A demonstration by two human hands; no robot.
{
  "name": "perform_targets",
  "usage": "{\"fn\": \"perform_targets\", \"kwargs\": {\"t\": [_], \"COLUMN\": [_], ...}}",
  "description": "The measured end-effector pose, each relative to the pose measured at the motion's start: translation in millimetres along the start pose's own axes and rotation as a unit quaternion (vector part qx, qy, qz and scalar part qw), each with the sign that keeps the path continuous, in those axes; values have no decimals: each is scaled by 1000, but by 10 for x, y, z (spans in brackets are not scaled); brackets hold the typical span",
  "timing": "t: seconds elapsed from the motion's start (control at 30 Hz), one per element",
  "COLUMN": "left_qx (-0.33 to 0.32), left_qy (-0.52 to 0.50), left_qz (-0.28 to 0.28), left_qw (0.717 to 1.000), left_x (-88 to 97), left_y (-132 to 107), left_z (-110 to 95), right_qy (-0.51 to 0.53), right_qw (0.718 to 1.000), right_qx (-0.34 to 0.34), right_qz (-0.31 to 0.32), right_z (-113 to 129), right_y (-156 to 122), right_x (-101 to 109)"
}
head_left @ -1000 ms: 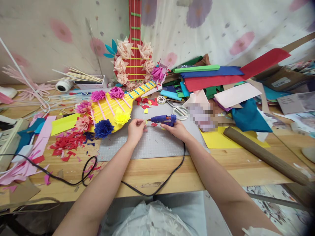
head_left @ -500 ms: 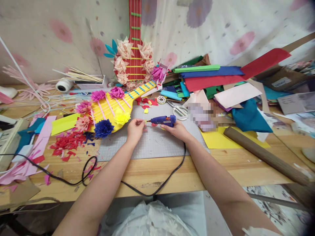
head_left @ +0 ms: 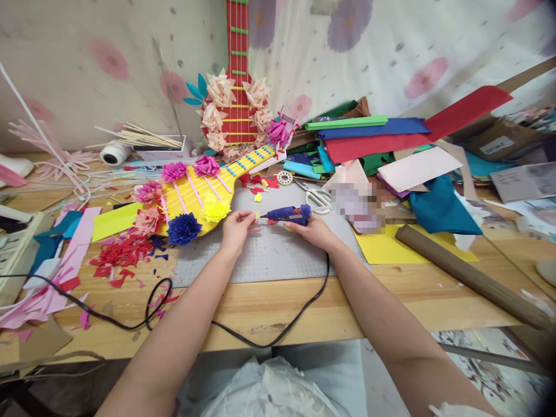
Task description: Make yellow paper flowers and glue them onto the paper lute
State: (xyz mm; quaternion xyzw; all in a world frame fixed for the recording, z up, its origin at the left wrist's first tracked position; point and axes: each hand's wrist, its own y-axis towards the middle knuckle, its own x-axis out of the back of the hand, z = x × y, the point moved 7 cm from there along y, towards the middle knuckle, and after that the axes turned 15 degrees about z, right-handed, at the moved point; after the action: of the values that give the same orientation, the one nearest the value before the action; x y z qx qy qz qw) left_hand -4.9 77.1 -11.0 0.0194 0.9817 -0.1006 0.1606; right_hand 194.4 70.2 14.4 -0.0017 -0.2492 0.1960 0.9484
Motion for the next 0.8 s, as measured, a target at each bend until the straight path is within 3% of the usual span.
{"fn": "perform_targets", "kwargs": {"t": [0.2,0.33,0.4,0.53,0.8], "left_qx": [1,4,4,-5,-18], "left_qy": [-62,-96,-103,-97,-81], "left_qz": [26,29,26,6,-7], "left_qw": [998,995,994,995,996], "left_x": [2,23,28,30,27], "left_y": [-3,-14,-20,-35,-32], "left_z": [-19,-28,-30,-34,-40], "right_qy": [3,-16,1,25,-7], "right_qw": [987,981,985,995,998], "right_qx": [-62,-57,-22,56,55], "right_qz": [-146,-186,-172,-78,-42], "right_z": [-137,-126,-81,25,30], "right_y": [93,140,133,99,82], "right_x": [171,197,166,27,-10]}}
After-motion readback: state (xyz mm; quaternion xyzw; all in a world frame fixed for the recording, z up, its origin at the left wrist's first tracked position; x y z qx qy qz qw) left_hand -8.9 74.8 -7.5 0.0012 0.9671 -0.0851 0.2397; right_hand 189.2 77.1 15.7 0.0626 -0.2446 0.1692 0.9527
